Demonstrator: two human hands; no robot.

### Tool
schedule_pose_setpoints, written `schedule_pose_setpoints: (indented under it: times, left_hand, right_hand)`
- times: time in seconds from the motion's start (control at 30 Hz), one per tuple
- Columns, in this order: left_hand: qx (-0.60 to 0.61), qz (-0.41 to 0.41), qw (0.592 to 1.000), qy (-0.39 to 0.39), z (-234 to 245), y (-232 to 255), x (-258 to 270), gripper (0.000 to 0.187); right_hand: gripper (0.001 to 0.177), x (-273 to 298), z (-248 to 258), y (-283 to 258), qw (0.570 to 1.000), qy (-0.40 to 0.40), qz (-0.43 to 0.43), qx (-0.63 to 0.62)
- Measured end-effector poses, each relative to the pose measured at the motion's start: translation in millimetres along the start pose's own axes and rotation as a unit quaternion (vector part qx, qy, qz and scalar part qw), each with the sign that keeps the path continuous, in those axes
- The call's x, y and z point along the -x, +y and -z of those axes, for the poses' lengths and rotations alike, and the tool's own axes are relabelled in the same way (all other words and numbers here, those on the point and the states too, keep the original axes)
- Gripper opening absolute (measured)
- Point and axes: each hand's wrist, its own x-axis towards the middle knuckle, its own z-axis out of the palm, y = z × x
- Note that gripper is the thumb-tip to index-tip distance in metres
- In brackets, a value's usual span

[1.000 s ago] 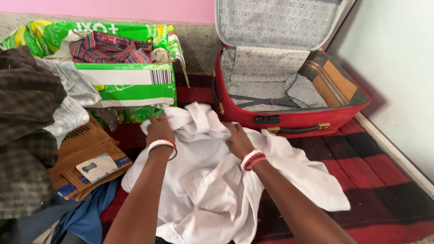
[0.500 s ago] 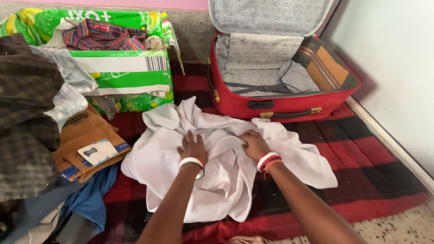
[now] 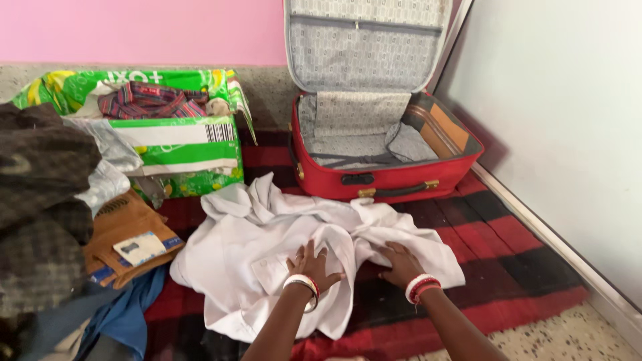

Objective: The person folds a white shirt on a mat on the floor. They smooth the fabric, fold the sleeves, and fold the shirt into a compact rectangle.

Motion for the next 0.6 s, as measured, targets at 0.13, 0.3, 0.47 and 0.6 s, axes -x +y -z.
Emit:
schedule_pose_setpoints:
  times: [0.13,0.3,0.47,0.6]
  left_hand:
    - [-0.093,-0.020,0.994,-0.052,-3,14,27,0.113]
    - [-0.154,-0.003,0.985,-0.072,-40,7,28,0.115]
    - [-0.078,-0.023,0.996,0.027,-80,-25,-1,0.051]
    - [-0.064,-0.048,0.995,0.067,-66,-45,-17,0.032]
  right_hand:
    - [0.052,11,-16,14,0.998,0.047,-0.050,-0.003]
    - [0.037,20,-25,26,0.992,0.089,-0.084,0.043]
    - [0.030,18,-38,42,0.992,0.088,-0.086,0.040]
    - [0.028,7,-44,56,0.990,0.111,-0.078,0.037]
